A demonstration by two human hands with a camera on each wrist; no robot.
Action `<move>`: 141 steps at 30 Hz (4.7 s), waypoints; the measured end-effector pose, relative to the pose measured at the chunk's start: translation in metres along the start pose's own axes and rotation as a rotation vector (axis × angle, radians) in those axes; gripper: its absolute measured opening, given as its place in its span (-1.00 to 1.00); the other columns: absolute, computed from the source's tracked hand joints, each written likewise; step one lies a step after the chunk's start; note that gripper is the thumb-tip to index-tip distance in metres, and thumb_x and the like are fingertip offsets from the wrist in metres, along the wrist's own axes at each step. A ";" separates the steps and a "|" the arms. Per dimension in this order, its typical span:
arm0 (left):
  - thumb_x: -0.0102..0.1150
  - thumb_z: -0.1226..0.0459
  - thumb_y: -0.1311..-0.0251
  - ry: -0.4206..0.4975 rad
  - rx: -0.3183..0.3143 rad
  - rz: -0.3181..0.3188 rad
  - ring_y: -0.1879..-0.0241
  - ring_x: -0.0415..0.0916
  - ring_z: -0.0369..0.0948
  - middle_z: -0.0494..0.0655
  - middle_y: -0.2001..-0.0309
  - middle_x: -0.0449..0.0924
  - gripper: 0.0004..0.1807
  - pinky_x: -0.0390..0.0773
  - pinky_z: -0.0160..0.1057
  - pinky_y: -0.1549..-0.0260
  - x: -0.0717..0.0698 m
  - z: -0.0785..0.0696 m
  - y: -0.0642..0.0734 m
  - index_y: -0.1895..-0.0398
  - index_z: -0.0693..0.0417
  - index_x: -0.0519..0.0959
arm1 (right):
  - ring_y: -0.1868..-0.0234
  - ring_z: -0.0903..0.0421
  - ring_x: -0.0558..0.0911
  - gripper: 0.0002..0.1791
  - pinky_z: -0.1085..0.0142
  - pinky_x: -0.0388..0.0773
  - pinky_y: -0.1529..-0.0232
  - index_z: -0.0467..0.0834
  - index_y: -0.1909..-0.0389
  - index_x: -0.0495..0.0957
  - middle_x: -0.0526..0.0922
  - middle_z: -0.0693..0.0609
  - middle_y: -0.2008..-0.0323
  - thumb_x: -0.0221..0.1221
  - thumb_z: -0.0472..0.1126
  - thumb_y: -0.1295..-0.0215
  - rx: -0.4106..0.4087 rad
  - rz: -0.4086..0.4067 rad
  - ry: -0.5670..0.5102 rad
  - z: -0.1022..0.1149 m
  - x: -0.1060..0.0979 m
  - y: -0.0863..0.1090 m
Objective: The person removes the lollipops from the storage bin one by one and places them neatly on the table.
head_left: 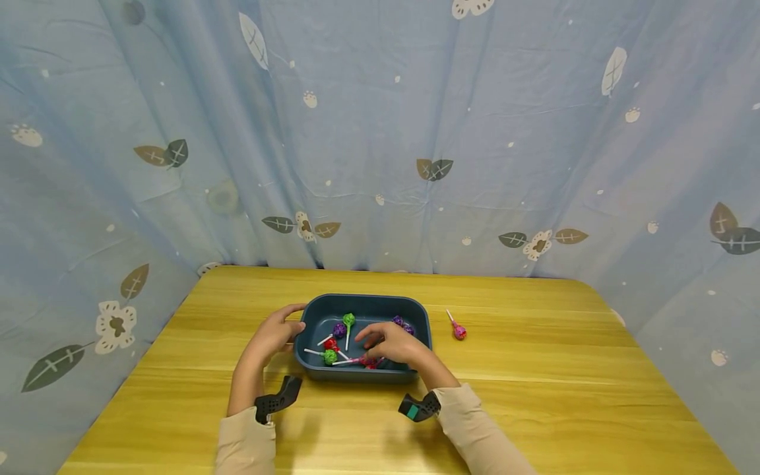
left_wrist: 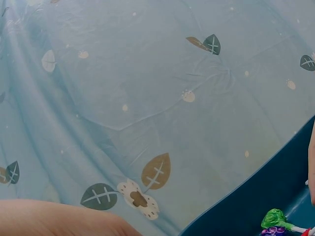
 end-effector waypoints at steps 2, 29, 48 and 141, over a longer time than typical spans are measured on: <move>-0.06 0.39 -0.40 0.001 0.000 -0.001 0.24 0.61 0.00 0.29 0.09 0.55 -0.49 0.63 -0.14 0.31 0.000 0.000 0.000 -0.40 0.25 0.24 | 0.14 0.03 0.60 -0.67 0.17 0.57 0.18 -0.23 0.00 0.61 0.62 -0.15 0.10 0.24 -0.42 -0.19 0.006 0.003 0.010 0.000 0.001 0.000; -0.06 0.40 -0.39 -0.021 -0.015 -0.018 0.24 0.61 -0.01 0.30 0.05 0.54 -0.49 0.63 -0.11 0.28 0.001 0.004 -0.002 -0.40 0.23 0.26 | 0.30 0.10 0.57 -0.66 0.27 0.56 0.32 -0.26 0.09 0.65 0.64 -0.11 0.25 0.29 -0.51 -0.07 0.005 -0.068 0.084 0.002 0.004 -0.003; -0.08 0.41 -0.40 -0.025 0.013 0.005 0.19 0.60 0.05 0.34 0.03 0.51 -0.49 0.62 -0.06 0.24 0.000 0.002 0.000 -0.40 0.28 0.22 | 0.31 0.09 0.59 -0.67 0.24 0.60 0.21 -0.30 0.01 0.61 0.59 -0.29 0.17 0.20 -0.49 -0.17 -0.099 -0.131 -0.105 0.008 -0.021 0.011; -0.08 0.38 -0.41 -0.074 0.018 0.003 0.17 0.59 0.05 0.37 -0.02 0.49 -0.48 0.62 -0.07 0.23 0.002 -0.003 0.000 -0.42 0.27 0.20 | 0.10 0.00 0.61 -0.54 0.05 0.50 -0.06 -0.41 -0.28 0.33 0.50 -0.23 0.03 0.04 -0.30 -0.43 0.091 -0.470 -0.294 -0.053 -0.161 0.082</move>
Point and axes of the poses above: each hand's wrist, its own y-axis away from the middle knuckle, its own x-axis out of the palm, z = x × y, the point moved 3 cm from there along -y, towards the middle knuckle
